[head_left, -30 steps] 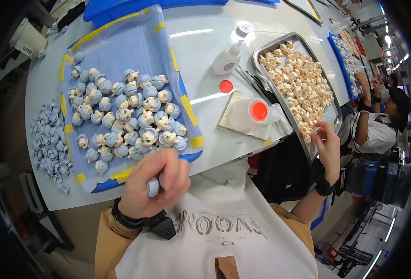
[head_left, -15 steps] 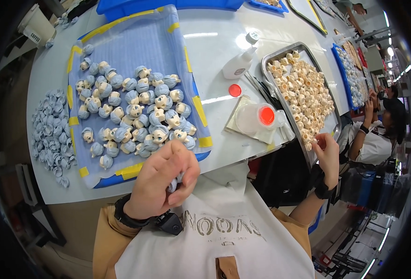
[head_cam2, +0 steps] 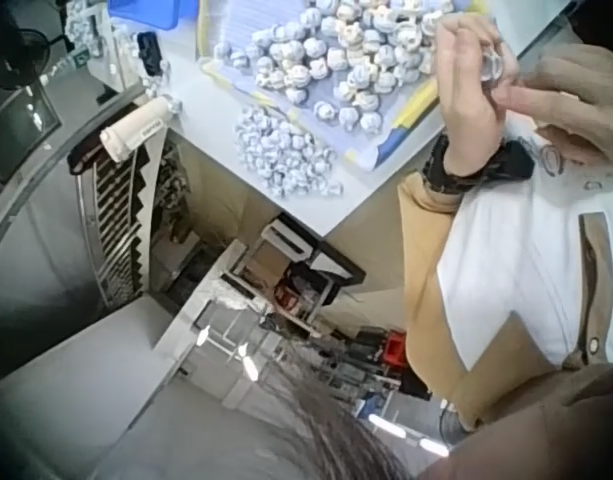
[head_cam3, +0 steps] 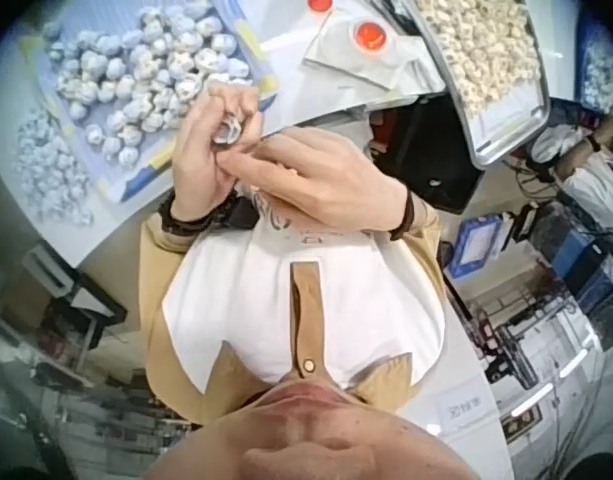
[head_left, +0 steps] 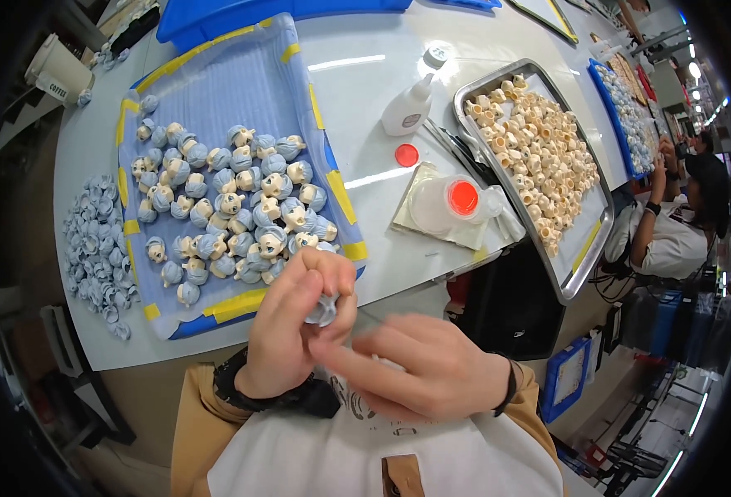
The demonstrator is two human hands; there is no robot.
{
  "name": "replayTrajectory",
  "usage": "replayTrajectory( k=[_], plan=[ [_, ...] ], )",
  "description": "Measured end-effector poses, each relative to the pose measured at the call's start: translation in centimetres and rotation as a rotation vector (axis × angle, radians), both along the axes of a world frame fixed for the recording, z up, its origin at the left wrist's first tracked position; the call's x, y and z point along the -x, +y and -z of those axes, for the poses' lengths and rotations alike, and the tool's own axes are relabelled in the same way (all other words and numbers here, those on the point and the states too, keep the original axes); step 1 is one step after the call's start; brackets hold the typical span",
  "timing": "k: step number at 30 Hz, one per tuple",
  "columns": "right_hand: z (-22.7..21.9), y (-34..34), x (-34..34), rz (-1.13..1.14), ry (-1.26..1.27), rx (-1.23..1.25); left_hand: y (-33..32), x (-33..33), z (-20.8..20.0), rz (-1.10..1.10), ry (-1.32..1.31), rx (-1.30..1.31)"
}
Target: The person is assembling small white and blue plastic toy components at a workbench.
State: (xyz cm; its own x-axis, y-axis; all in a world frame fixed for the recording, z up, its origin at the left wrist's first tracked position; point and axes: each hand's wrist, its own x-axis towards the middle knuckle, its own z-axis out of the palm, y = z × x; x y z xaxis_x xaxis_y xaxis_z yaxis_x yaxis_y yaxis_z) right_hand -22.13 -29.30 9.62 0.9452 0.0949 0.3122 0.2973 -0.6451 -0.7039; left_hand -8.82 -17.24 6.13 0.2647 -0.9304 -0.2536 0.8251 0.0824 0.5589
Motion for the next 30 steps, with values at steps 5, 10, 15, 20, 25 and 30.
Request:
replayTrajectory(
  k=[5, 10, 15, 20, 25, 30],
  plan=[
    [0.6, 0.1, -0.8, 0.232, -0.050, 0.166, 0.1, 0.2, 0.3, -0.009, -0.172, 0.006],
    [0.7, -0.8, -0.1, 0.287, -0.017, 0.188, 0.4, -0.2, 0.6, 0.091, -0.055, -0.021],
    [0.5, -2.0, -0.1, 0.336, -0.202, 0.002, 0.1, 0.1, 0.5, -0.036, -0.165, 0.030],
    [1.1, -1.7, -0.6, 0.506, -0.293, -0.125, 0.4, -0.2, 1.1, 0.054, -0.149, 0.070],
    [1.2, -1.4, -0.6, 0.447, -0.221, -0.135, 1.0, -0.8, 0.7, 0.204, -0.099, 0.040],
    [1.9, -1.6, -0.8, 0.371, -0.280, -0.050, 0.8, -0.5, 0.8, 0.108, -0.221, 0.025]
  ],
)
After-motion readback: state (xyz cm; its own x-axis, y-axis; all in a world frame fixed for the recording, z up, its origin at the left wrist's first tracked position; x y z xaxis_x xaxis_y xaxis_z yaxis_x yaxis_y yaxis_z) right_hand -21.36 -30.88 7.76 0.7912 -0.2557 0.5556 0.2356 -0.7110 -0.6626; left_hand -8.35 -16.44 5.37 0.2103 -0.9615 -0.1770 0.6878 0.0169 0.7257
